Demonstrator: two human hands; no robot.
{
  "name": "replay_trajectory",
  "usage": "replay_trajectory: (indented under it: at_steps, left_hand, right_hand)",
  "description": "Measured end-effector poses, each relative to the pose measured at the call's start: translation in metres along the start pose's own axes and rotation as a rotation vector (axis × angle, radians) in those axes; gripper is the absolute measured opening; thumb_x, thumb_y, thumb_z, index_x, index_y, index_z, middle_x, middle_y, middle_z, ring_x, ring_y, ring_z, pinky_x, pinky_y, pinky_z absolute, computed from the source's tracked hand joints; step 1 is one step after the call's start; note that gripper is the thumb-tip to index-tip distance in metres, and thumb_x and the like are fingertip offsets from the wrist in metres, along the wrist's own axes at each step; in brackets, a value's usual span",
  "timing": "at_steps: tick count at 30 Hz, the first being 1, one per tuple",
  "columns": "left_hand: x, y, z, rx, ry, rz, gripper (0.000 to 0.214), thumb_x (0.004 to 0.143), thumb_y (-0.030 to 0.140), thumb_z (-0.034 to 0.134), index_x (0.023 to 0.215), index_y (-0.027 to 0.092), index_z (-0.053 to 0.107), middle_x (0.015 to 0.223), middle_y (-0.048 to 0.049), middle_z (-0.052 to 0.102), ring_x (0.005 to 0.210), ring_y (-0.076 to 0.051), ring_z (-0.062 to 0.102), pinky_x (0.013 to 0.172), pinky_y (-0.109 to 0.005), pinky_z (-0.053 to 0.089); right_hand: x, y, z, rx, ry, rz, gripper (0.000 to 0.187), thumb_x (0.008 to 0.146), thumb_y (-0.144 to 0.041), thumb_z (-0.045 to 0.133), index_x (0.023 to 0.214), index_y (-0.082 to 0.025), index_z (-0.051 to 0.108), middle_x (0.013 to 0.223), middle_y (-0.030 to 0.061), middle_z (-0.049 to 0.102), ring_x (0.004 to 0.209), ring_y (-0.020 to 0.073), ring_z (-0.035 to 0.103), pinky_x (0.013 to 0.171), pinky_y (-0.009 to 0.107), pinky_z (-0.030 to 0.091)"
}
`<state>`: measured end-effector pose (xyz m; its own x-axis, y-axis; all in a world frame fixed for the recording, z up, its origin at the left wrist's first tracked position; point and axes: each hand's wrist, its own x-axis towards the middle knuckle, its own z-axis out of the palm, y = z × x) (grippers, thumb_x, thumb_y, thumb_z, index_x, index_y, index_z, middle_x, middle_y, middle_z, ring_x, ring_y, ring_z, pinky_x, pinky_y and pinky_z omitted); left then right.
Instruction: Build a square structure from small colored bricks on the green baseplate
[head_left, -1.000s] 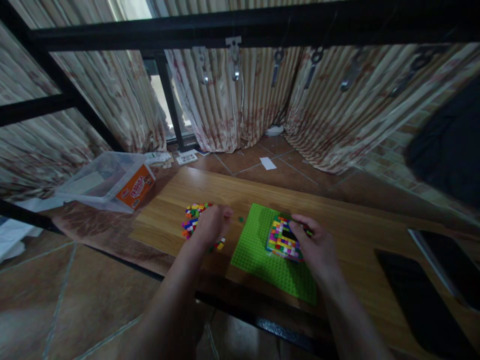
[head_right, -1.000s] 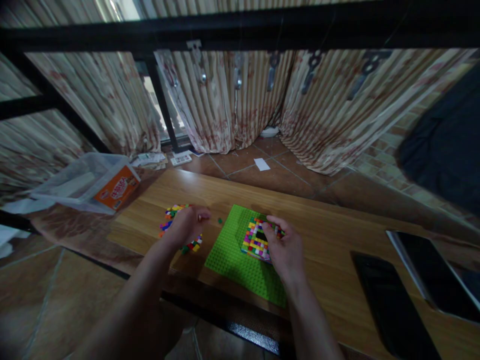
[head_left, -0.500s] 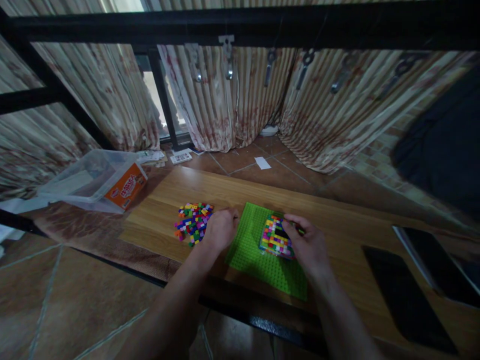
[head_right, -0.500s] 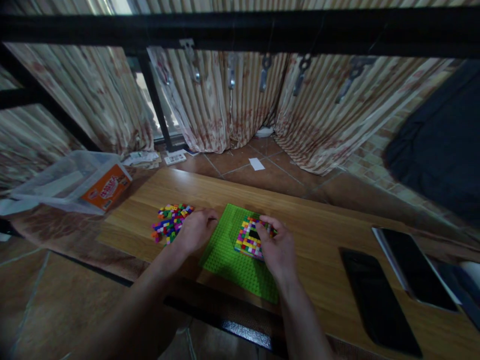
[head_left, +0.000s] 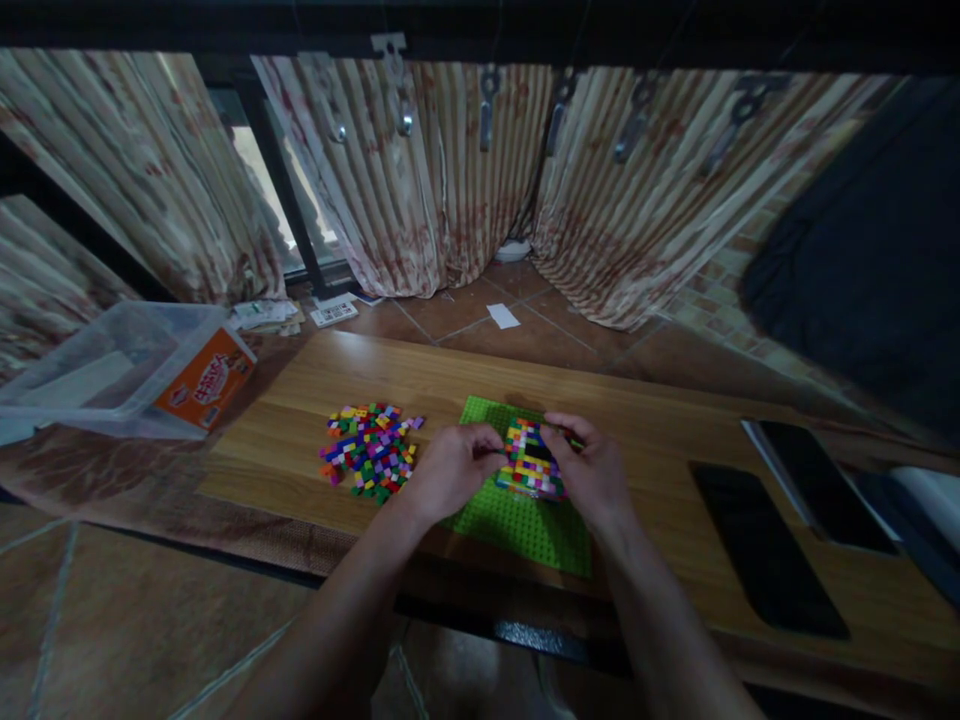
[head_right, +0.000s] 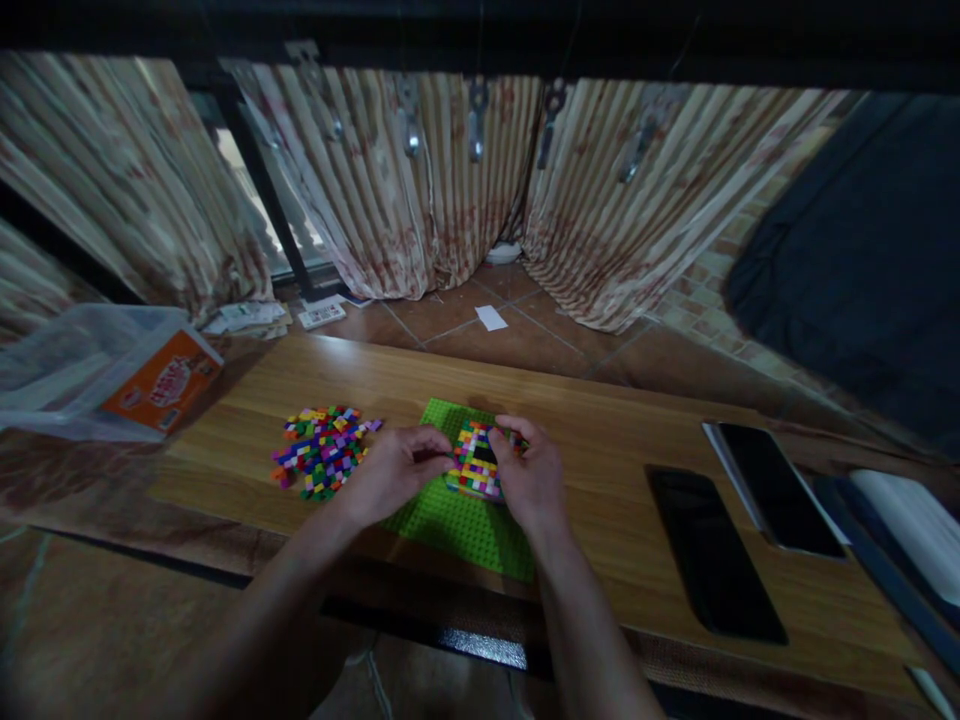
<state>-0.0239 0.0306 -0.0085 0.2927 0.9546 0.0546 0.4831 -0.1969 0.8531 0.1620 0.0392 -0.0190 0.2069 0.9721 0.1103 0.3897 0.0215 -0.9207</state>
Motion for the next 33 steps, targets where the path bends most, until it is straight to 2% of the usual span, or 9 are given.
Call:
replay_trajectory:
  at_steps: [11, 16, 24, 33]
  left_hand:
    - [0.006, -0.003, 0.011, -0.115, 0.057, -0.039, 0.008, 0.076, 0.023, 0.067, 0.077, 0.017, 0.063, 0.073, -0.0008, 0.067, 0.070, -0.015, 0.062, 0.066, -0.026, 0.047]
    - [0.006, -0.008, 0.010, -0.209, 0.033, -0.045, 0.012, 0.074, 0.025, 0.070, 0.079, 0.016, 0.063, 0.075, -0.0008, 0.066, 0.071, -0.015, 0.062, 0.067, -0.026, 0.048]
    - [0.008, -0.010, 0.006, -0.295, -0.016, -0.057, 0.010, 0.081, 0.021, 0.055, 0.080, 0.017, 0.064, 0.068, 0.0014, 0.061, 0.064, -0.012, 0.056, 0.062, -0.023, 0.045]
    - [0.008, -0.008, 0.008, -0.212, 0.017, -0.040, 0.011, 0.081, 0.022, 0.056, 0.077, 0.016, 0.064, 0.066, 0.0010, 0.061, 0.061, -0.011, 0.053, 0.056, -0.022, 0.041]
  right_hand:
    - [-0.002, -0.002, -0.002, -0.006, -0.013, -0.002, 0.030, 0.076, -0.039, 0.062, 0.095, -0.018, 0.073, 0.097, 0.0094, 0.075, 0.089, 0.0248, 0.067, 0.084, 0.041, 0.050]
    - [-0.001, -0.001, -0.002, -0.011, -0.014, -0.029, 0.030, 0.077, -0.039, 0.061, 0.095, -0.018, 0.073, 0.099, 0.0095, 0.074, 0.091, 0.0247, 0.067, 0.086, 0.041, 0.049]
    - [-0.002, -0.002, -0.002, -0.042, -0.026, -0.019, 0.029, 0.077, -0.038, 0.061, 0.096, -0.019, 0.073, 0.101, 0.0086, 0.074, 0.093, 0.0247, 0.067, 0.087, 0.041, 0.049]
    - [-0.002, 0.002, -0.002, -0.061, -0.050, -0.040, 0.029, 0.078, -0.039, 0.060, 0.096, -0.020, 0.073, 0.099, 0.0079, 0.073, 0.088, 0.0240, 0.066, 0.083, 0.040, 0.049]
